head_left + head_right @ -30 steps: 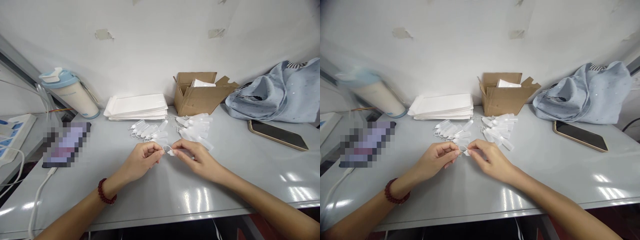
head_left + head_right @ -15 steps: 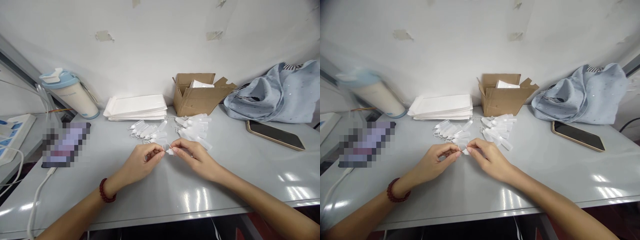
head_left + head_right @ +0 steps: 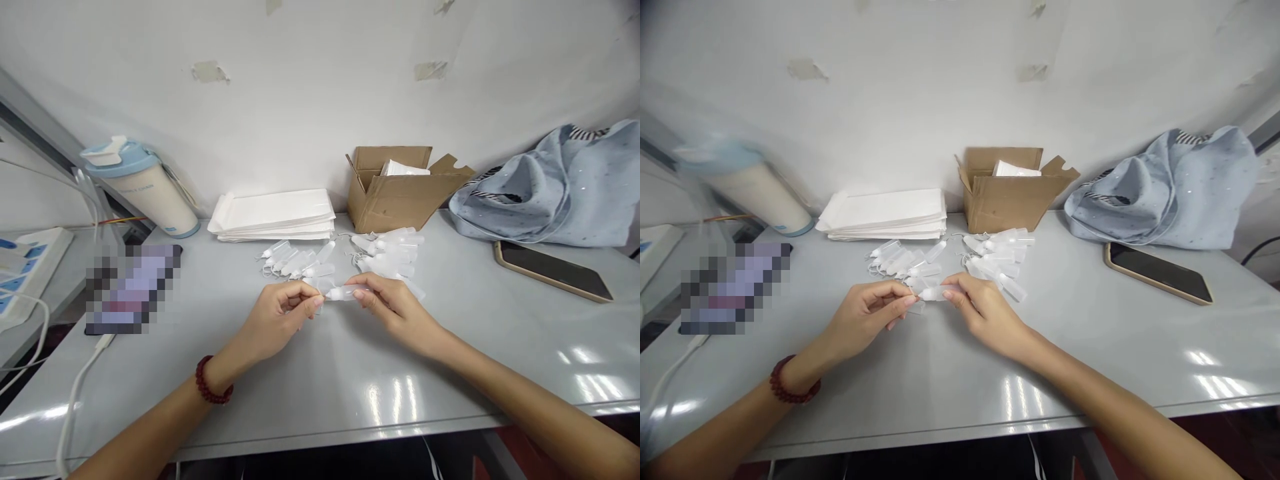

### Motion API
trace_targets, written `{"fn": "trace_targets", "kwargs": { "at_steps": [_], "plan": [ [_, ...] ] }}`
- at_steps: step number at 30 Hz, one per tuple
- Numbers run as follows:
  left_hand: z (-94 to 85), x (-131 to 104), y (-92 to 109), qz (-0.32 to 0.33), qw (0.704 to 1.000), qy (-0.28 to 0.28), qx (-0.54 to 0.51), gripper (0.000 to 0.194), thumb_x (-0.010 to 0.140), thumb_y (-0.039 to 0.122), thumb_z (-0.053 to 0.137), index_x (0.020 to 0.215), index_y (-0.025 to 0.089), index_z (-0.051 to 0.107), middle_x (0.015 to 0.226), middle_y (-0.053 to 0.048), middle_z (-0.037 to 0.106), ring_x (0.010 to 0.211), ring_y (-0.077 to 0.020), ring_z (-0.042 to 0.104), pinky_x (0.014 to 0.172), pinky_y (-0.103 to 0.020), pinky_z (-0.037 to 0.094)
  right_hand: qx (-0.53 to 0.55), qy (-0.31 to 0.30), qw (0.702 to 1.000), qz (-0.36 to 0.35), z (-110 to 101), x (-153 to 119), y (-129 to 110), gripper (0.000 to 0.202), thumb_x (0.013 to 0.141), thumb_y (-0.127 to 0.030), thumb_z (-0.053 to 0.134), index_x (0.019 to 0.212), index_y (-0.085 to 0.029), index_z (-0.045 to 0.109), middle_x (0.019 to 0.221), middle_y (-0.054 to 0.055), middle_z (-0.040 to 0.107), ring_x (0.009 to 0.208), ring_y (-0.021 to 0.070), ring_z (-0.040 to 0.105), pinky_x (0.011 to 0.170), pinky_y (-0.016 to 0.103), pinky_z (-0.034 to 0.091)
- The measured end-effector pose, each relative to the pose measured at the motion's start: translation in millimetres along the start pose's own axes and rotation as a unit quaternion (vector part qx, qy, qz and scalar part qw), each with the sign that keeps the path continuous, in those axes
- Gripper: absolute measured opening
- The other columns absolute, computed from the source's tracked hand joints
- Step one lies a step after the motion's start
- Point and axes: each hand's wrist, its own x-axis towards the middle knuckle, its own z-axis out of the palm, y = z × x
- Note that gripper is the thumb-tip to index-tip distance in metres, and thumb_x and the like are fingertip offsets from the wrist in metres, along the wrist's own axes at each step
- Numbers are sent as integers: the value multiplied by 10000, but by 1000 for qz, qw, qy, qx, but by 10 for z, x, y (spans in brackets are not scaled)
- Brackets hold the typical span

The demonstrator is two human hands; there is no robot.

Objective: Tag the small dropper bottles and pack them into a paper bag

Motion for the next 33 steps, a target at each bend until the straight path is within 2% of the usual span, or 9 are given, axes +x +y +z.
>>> {"fn": "trace_targets", "kwargs": {
  "at_steps": [13,25,29,33],
  "plan": [
    [40,-7,-39,-5,1000,-4,-8,201,819,311,547,706,153,599,576,30,500,493,-74,427,471,-189,392,-47,15,998,-40,71,-28,41,226,945,-275,397,953,-155,589,710,18,609,626,139,554,595,258,409],
    [15,13,-23,-28,998,-26,-51,213,819,324,563,705,146,594,561,41,490,473,-68,439,483,-207,377,-39,-2,998,-48,76,-25,75,240,955,-286,376,1036,-164,567,867,61,662,744,169,600,669,292,447],
    [24,28,-30,-30,995,-18,-88,341,867,405,498,703,136,625,591,16,539,483,-76,462,524,-232,409,10,-22,999,-33,27,-7,51,267,962,-322,366,999,-177,588,812,31,636,699,150,569,650,278,437],
    [31,34,-55,-39,992,1,-123,438,906,450,414,712,128,639,606,-6,564,494,-90,479,532,-247,417,32,-18,999,-26,-7,-1,33,279,963,-330,369,1009,-178,598,838,32,637,741,150,573,685,277,436]
  ]
}}
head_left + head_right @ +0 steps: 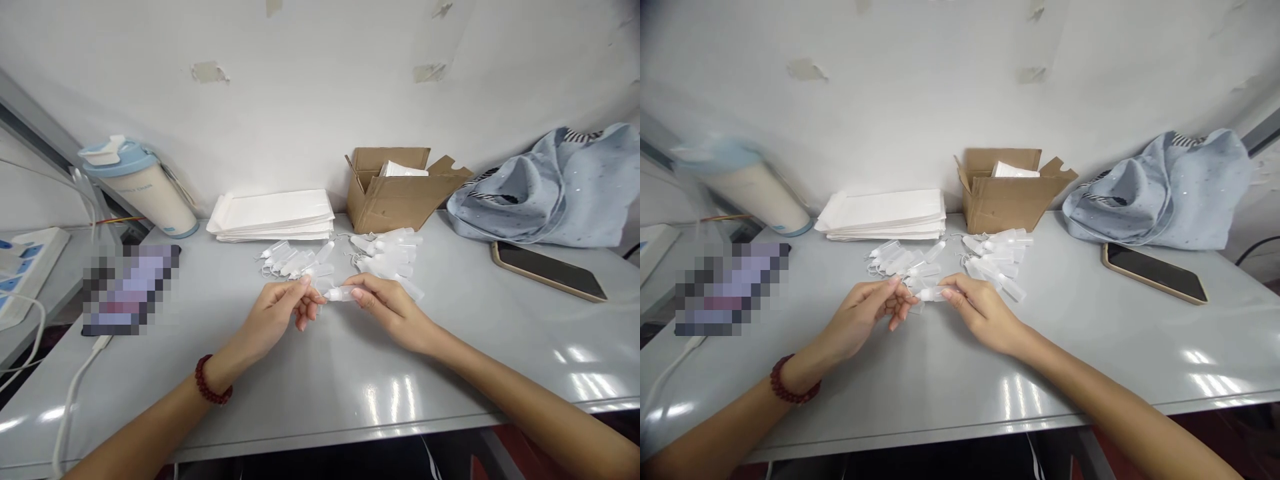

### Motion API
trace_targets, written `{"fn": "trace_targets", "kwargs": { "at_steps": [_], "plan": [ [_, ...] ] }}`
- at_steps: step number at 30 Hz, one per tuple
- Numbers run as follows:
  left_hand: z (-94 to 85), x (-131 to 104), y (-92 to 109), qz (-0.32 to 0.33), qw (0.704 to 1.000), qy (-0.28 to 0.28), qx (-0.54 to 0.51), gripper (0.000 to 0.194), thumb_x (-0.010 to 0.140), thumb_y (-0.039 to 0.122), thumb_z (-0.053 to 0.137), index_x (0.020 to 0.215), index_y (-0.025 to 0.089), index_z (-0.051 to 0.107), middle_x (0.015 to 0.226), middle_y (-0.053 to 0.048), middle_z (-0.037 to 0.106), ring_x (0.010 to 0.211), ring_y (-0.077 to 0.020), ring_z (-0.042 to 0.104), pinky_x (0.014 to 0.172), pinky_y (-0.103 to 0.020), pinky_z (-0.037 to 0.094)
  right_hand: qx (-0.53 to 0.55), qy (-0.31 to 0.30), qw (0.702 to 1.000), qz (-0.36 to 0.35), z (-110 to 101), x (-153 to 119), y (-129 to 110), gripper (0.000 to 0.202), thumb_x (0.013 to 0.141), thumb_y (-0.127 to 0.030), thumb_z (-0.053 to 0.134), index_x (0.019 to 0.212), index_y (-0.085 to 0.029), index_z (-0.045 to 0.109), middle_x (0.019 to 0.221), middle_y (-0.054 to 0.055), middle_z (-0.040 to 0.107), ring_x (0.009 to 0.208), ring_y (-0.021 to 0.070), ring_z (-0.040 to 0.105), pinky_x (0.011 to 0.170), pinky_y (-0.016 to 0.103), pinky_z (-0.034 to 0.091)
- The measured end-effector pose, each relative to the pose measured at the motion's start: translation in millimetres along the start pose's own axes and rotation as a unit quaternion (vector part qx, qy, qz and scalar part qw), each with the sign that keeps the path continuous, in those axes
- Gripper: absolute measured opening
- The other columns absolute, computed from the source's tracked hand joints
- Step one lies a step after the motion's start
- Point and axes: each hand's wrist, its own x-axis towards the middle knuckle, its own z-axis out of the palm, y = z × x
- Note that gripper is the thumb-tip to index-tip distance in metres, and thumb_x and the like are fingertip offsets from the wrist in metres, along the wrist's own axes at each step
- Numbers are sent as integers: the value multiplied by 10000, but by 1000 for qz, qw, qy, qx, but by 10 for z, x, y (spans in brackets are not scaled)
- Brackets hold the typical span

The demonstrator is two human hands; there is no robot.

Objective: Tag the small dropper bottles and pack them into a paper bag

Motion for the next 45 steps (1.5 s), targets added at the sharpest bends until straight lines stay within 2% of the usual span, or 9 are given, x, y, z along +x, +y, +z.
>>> {"fn": "trace_targets", "kwargs": {
  "at_steps": [7,13,17,29,33,37,42,45],
  "plan": [
    [10,-25,55,20,997,4,75,280,843,312,545,617,147,557,577,35,525,488,-66,452,522,-210,393,-13,3,1000,-2,23,1,13,265,962,-313,376,1003,-172,597,907,51,657,797,163,596,719,291,442],
    [25,-35,28,3,996,4,86,256,836,316,534,658,141,588,546,43,500,467,-63,437,498,-206,377,-46,13,999,-2,66,-20,0,247,959,-289,383,979,-167,596,855,45,668,741,153,601,674,278,444],
    [27,-26,-8,0,996,-4,84,251,831,320,536,680,131,600,559,39,502,467,-60,437,488,-202,370,-63,16,998,-7,80,-41,6,244,956,-270,382,976,-162,599,898,56,683,780,161,621,692,283,453],
    [28,-19,-22,1,996,-7,83,234,842,313,538,694,142,601,573,41,512,473,-60,448,493,-193,387,-129,29,988,-78,61,-50,28,213,944,-216,418,1054,-133,580,900,76,660,799,171,618,700,295,488],
    [27,-3,20,2,995,1,97,246,847,320,536,681,148,595,577,41,511,489,-66,450,503,-191,397,-201,44,968,-144,33,-37,64,213,927,-210,467,1101,-117,549,954,105,633,883,198,583,758,334,496],
    [-8,12,34,7,991,43,130,273,850,329,534,647,149,571,561,45,494,483,-63,433,493,-187,367,-292,88,938,-167,-35,15,153,228,910,-216,500,1106,-106,540,1050,154,595,973,237,555,812,378,491],
    [-112,57,15,-1,979,126,161,287,842,387,545,687,150,594,589,33,522,484,-68,405,459,-192,318,-476,148,859,-120,-163,81,305,219,905,-221,476,1051,-91,573,1054,196,582,921,299,535,716,417,478],
    [-159,80,3,-8,973,141,183,299,840,397,539,680,150,594,596,23,538,486,-77,416,460,-201,321,-529,148,833,-61,-200,83,373,229,905,-258,469,1023,-104,589,1000,182,590,863,295,533,675,399,464]
  ]
}}
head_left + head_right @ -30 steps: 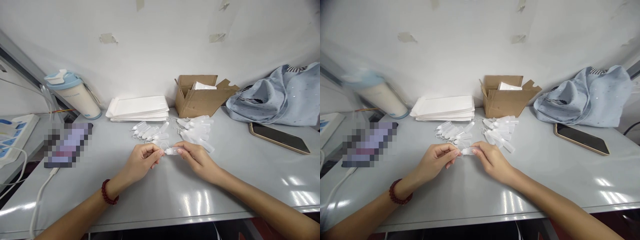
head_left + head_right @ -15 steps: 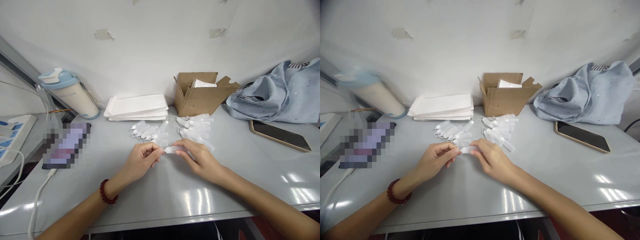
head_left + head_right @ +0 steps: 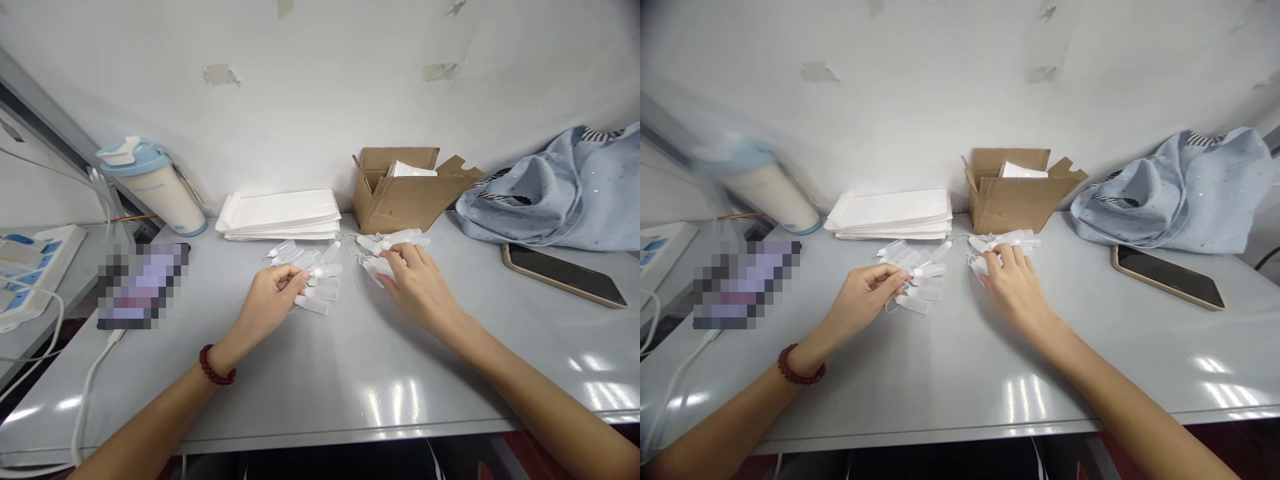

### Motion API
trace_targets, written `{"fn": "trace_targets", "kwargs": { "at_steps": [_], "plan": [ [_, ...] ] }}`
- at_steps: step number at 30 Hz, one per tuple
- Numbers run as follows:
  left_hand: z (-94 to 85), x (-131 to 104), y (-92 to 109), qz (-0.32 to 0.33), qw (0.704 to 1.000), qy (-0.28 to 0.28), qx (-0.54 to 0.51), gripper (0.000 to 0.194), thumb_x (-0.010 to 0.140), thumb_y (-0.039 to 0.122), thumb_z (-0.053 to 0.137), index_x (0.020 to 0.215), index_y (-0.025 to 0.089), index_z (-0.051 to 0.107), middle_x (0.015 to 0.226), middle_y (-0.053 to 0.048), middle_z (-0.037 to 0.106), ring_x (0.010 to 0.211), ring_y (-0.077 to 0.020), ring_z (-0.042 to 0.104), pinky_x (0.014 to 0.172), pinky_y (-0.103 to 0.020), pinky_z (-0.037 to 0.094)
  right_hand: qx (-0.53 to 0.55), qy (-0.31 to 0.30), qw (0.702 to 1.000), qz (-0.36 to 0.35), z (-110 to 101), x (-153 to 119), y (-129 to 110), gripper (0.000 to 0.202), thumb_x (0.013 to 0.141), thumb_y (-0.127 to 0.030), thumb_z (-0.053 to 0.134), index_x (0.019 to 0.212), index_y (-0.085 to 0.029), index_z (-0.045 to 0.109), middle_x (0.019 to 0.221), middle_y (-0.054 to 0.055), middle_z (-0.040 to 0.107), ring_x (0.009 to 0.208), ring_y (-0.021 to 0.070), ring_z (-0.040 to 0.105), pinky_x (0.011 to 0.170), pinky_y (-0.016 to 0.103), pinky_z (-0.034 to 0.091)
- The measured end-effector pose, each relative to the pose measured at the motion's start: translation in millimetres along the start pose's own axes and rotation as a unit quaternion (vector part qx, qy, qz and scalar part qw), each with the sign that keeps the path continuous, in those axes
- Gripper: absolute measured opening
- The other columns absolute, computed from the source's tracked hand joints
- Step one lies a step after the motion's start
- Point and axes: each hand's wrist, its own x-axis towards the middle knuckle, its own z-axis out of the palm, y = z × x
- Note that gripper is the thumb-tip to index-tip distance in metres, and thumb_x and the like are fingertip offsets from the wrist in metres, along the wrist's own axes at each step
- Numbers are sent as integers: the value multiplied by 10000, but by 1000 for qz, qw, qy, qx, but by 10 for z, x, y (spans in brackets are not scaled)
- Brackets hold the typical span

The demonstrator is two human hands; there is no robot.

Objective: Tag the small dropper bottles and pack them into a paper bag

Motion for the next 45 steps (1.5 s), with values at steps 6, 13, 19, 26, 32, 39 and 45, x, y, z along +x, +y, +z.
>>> {"fn": "trace_targets", "kwargs": {
  "at_steps": [6,13,19,26,32,39,45],
  "plan": [
    [8,23,-56,47,992,32,113,296,858,365,487,669,159,586,532,31,476,480,-98,379,484,-233,302,9,-92,993,71,-13,-6,-30,245,867,-297,548,1015,-106,590,962,161,599,849,288,562,642,353,452],
    [21,32,-89,109,973,59,195,308,866,322,452,603,178,521,494,45,391,478,-106,356,503,-240,287,36,-167,977,131,-110,70,-81,180,889,-240,515,1000,-121,592,960,117,634,797,257,615,554,307,406],
    [26,24,-55,98,970,108,194,220,851,306,471,767,171,624,592,18,551,499,-118,448,518,-240,346,94,-72,986,116,-68,53,-55,199,896,-225,452,983,-120,596,951,140,643,832,273,618,621,346,459],
    [41,-39,-11,159,969,106,159,204,874,286,477,834,165,637,666,-4,599,581,-123,506,536,-232,377,239,45,970,30,-145,13,-117,237,934,-255,403,1073,-141,557,895,121,628,768,224,595,681,373,485],
    [77,-88,-14,207,967,48,144,213,864,248,506,1004,147,631,681,3,600,543,-99,487,545,-223,410,293,46,955,-34,-249,-12,-226,190,942,-201,405,1025,-165,573,806,68,637,755,191,594,687,331,463],
    [105,-109,-19,253,957,-46,134,207,876,247,516,1023,148,623,698,9,612,521,-80,481,525,-201,410,362,13,932,-18,-306,-26,-306,200,948,-212,403,988,-172,595,752,34,659,693,156,600,664,299,458],
    [109,-118,20,230,963,-58,127,191,897,243,473,888,163,646,675,0,611,556,-97,489,536,-209,396,408,-22,912,18,-353,-11,-333,239,951,-230,393,911,-173,622,666,10,634,617,135,594,627,272,455]
  ]
}}
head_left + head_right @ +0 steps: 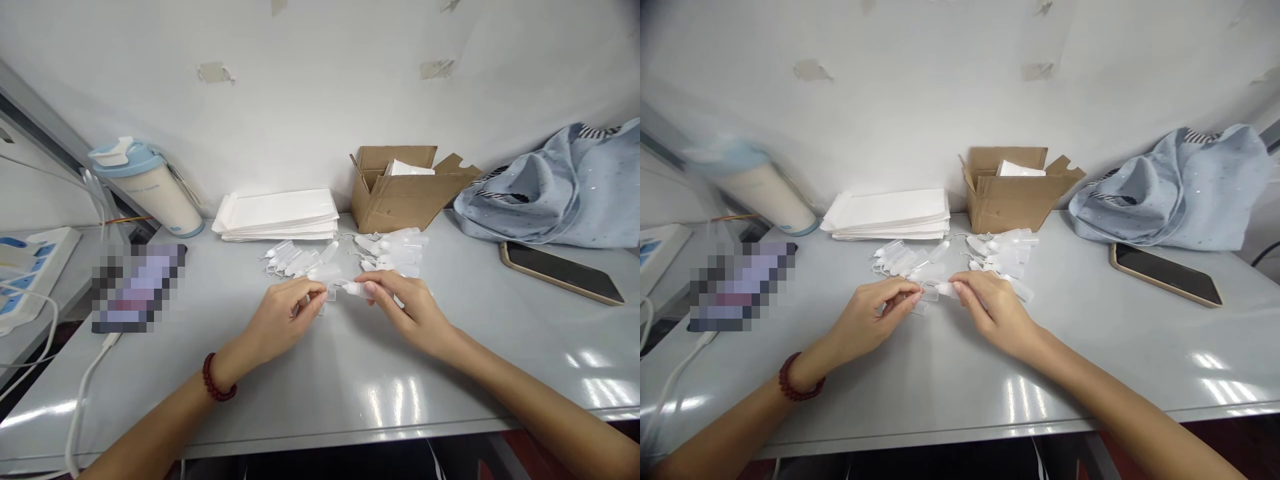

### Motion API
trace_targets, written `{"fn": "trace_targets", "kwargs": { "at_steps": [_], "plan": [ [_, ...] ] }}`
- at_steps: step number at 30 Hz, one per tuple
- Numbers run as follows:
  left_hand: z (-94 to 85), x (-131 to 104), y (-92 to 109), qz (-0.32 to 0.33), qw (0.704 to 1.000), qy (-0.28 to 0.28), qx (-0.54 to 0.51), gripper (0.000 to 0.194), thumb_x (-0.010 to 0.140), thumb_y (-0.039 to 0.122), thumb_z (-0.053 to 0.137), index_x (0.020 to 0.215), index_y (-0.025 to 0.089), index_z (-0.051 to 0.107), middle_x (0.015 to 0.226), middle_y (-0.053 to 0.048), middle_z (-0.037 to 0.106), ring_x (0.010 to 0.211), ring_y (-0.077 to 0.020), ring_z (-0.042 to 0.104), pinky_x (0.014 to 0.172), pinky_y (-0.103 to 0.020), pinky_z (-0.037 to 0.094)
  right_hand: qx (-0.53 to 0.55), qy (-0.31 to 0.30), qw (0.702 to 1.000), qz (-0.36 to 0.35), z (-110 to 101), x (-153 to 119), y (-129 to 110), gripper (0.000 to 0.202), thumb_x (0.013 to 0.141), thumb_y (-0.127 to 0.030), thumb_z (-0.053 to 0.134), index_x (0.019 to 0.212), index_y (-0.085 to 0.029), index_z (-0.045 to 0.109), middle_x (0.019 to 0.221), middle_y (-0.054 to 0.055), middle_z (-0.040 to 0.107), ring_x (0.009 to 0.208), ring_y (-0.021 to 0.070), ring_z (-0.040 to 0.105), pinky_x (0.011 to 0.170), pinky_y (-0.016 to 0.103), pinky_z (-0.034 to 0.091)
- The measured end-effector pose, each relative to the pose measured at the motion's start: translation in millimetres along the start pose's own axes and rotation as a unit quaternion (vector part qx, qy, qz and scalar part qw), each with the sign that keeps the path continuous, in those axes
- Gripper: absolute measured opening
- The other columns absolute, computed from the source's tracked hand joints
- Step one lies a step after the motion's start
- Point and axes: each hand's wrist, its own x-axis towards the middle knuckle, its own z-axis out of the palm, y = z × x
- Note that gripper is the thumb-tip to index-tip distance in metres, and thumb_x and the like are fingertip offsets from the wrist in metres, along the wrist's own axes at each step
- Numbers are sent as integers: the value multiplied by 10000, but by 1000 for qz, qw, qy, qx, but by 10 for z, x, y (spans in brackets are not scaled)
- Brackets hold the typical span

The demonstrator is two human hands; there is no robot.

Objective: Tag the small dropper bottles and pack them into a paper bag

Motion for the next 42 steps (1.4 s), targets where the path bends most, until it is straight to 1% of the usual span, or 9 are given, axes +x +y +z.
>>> {"fn": "trace_targets", "kwargs": {
  "at_steps": [4,6,9,12,16,22,28,34,42],
  "plan": [
    [-37,-2,48,-59,995,-23,-73,212,896,287,477,882,171,654,748,-23,654,624,-115,546,551,-214,411,34,-19,999,35,3,-11,0,256,953,-256,397,902,-171,632,675,8,635,611,125,589,617,261,453],
    [-53,-2,69,-88,988,-34,-122,225,891,313,483,873,175,659,739,-20,645,621,-117,553,540,-213,417,58,-33,996,58,8,-17,2,269,956,-279,395,898,-175,636,689,9,640,611,123,593,604,255,457],
    [-67,2,87,-115,977,-50,-173,237,882,335,494,847,175,664,686,-1,602,531,-92,485,508,-214,406,94,-48,991,83,9,-25,-1,288,956,-319,397,900,-176,641,727,19,656,620,125,604,584,250,467],
    [-75,2,91,-130,966,-65,-216,228,877,334,505,835,169,657,687,4,584,506,-77,447,509,-219,404,116,-53,987,93,1,-34,-13,300,956,-337,399,903,-176,646,735,24,657,629,126,605,578,245,473],
    [-76,-2,83,-131,955,-78,-255,210,882,322,509,828,166,639,698,7,569,509,-72,435,515,-223,385,123,-51,986,96,-6,-41,-24,305,953,-341,402,897,-172,651,733,27,656,627,124,601,574,242,476],
    [-76,7,81,-134,949,-94,-270,229,884,337,506,797,161,623,712,1,567,516,-75,434,509,-223,377,123,-52,986,101,-9,-41,-35,296,949,-348,414,921,-176,652,766,32,673,628,126,612,555,239,471],
    [-72,6,71,-132,942,-93,-294,216,883,332,516,811,163,631,703,8,558,509,-68,431,513,-222,383,113,-49,988,89,-14,-48,-39,295,950,-347,411,903,-178,648,695,13,641,599,119,588,549,237,449],
    [-82,-6,75,-130,938,-97,-307,205,892,308,515,823,164,643,701,15,552,515,-64,430,520,-220,374,115,-51,988,91,-5,-41,-33,294,951,-340,409,897,-170,643,733,20,649,606,113,584,567,241,448],
    [-84,6,71,-128,935,-96,-315,193,892,298,524,819,163,641,698,18,551,513,-60,428,517,-217,363,118,-39,988,91,-12,-44,-46,299,953,-327,401,860,-174,640,658,0,605,593,111,568,556,234,437]
  ]
}}
